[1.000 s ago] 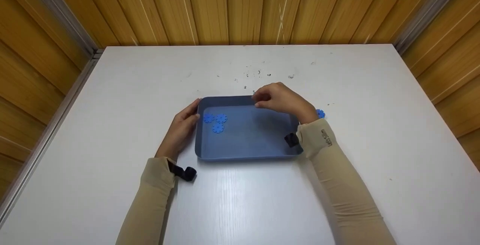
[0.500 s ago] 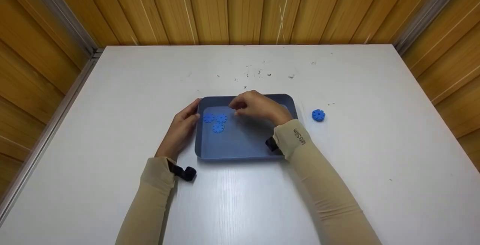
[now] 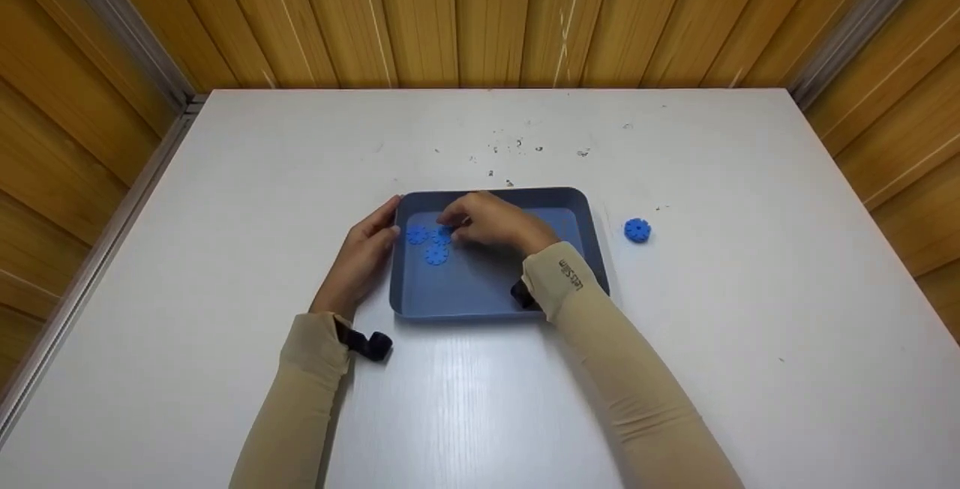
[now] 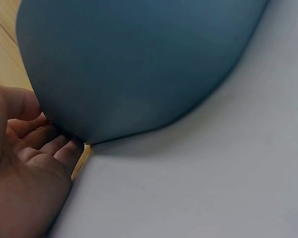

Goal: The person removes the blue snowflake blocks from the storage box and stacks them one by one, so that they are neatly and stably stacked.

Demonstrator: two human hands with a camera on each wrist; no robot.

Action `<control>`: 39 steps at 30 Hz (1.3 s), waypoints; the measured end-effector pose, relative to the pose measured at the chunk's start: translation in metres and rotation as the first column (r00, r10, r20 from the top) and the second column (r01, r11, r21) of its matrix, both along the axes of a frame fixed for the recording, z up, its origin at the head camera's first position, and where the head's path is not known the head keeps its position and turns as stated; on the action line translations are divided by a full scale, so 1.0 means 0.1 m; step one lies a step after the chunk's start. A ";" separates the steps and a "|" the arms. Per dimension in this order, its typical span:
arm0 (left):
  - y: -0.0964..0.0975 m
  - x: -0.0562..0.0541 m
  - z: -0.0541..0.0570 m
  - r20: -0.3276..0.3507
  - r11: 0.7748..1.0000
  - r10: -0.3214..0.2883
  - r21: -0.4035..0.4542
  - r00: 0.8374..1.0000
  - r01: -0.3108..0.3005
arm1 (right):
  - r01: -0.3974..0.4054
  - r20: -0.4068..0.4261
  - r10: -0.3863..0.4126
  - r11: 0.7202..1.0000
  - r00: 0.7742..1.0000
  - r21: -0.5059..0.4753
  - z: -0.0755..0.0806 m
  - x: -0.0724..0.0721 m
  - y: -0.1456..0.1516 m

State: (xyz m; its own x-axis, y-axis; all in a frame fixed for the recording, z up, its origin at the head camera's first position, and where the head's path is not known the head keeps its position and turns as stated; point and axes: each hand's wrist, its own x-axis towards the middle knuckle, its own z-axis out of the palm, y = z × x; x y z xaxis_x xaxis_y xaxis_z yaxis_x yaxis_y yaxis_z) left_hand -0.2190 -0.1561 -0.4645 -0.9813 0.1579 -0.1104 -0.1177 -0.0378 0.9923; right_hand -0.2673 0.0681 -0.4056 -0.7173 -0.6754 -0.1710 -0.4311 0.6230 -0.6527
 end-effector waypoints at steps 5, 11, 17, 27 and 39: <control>0.01 0.00 0.00 0.007 1.000 0.005 0.000 1.000 -0.005 | -0.018 -0.015 0.018 1.000 1.000 0.024 -0.03 0.00 -0.06; 0.02 0.00 0.00 -0.004 1.000 -0.007 0.030 1.000 0.008 | -0.029 -0.017 0.030 0.999 0.999 0.046 -0.05 0.00 -0.10; 0.02 0.00 -0.01 -0.035 0.999 -0.023 0.032 0.999 0.024 | -0.044 -0.067 0.047 0.998 0.997 0.055 -0.07 0.01 -0.10; 0.02 -0.01 0.02 -0.014 1.000 -0.007 0.011 1.000 0.007 | -0.059 -0.045 0.064 0.994 0.997 0.096 -0.06 -0.01 -0.08; 0.01 0.02 0.02 0.020 0.999 0.008 0.040 1.000 -0.009 | -0.061 -0.057 0.066 0.994 0.996 0.089 -0.02 0.02 -0.01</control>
State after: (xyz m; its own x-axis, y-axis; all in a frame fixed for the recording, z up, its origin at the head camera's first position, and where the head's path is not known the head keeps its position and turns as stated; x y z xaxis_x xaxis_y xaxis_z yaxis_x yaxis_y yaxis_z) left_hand -0.2175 -0.1550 -0.4623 -0.9802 0.1544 -0.1237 -0.1370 -0.0785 0.9875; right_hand -0.2650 0.0669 -0.4073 -0.6843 -0.7043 -0.1892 -0.5083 0.6467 -0.5687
